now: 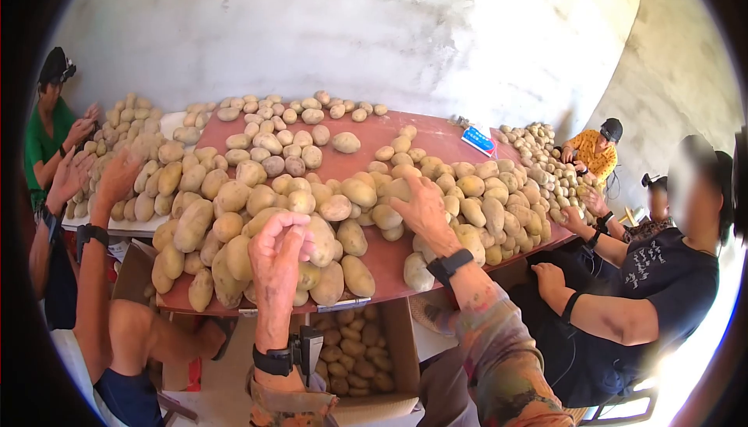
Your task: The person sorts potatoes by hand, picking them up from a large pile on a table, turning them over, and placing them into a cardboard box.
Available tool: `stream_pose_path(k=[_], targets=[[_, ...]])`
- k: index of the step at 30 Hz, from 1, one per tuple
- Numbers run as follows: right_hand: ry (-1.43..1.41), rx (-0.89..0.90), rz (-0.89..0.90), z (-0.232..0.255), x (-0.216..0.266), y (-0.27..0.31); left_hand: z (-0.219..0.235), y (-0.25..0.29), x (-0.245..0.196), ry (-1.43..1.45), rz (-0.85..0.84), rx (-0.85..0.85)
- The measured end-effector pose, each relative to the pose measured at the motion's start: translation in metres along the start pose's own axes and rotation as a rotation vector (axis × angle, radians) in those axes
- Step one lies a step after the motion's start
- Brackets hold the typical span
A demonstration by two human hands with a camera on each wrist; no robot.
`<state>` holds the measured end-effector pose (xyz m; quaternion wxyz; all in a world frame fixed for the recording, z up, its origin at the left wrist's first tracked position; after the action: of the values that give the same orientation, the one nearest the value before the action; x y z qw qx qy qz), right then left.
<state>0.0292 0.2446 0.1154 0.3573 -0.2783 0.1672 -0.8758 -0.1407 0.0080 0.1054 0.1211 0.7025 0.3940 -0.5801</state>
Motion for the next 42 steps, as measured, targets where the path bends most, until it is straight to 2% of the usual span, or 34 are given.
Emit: stream_pose_path(k=[2, 5, 8, 10, 13, 16, 23, 26, 29, 33, 36, 37, 40, 42], targets=[[-0.155, -0.005, -0.043, 0.022, 0.014, 0.018, 0.001, -0.002, 0.001, -0.001, 0.004, 0.007], [-0.480, 0.162, -0.158, 0.025, 0.014, 0.050, 0.000, -0.003, 0.006, 0.008, 0.014, 0.018], [-1.479, 0.534, -0.527, -0.023, 0.016, 0.094, -0.003, -0.002, 0.017, -0.009, 0.039, 0.050], [-1.723, 0.692, -0.594, -0.041, 0.024, 0.111, -0.005, -0.001, 0.018, -0.052, 0.050, 0.076], [-1.971, 0.804, -0.623, -0.048, 0.036, 0.127, -0.010, 0.001, 0.015, -0.136, 0.057, 0.119], [-1.897, 0.751, -0.551, -0.050, 0.032, 0.130, -0.012, -0.001, 0.019, -0.180, 0.051, 0.138], [-1.718, 0.791, -0.343, -0.037, 0.034, 0.139, -0.024, 0.004, 0.012, -0.216, 0.047, 0.190], [-1.840, 0.808, -0.450, -0.041, 0.032, 0.142, -0.034, 0.009, 0.011, -0.224, 0.057, 0.256], [-1.626, 0.829, -0.486, -0.045, 0.030, 0.149, -0.045, 0.012, 0.012, -0.291, 0.073, 0.320], [-1.130, 0.915, -0.376, -0.046, 0.038, 0.163, -0.049, 0.014, 0.012, -0.360, 0.071, 0.367], [-0.749, 0.714, -0.111, -0.032, 0.044, 0.160, -0.047, 0.013, 0.011, -0.399, 0.060, 0.372], [-0.716, 0.721, -0.134, -0.022, 0.049, 0.158, -0.046, 0.014, 0.011, -0.413, 0.061, 0.371], [-0.608, 0.335, 0.066, 0.003, 0.046, 0.144, -0.043, 0.012, 0.014, -0.434, 0.035, 0.374], [-0.539, 0.238, 0.014, 0.015, 0.036, 0.138, -0.044, 0.012, 0.012, -0.439, 0.043, 0.377]])
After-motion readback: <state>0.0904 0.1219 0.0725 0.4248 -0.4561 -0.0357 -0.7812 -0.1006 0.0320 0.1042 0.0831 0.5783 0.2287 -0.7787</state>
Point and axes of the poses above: each hand's wrist, its own y-axis away from the middle knuckle, its own z-axis out of the back of the hand, x = y × z, the point moved 7 cm from there along -y, towards the middle knuckle, and after that the axes turned 2 degrees about -z, right-handed, at the moved point
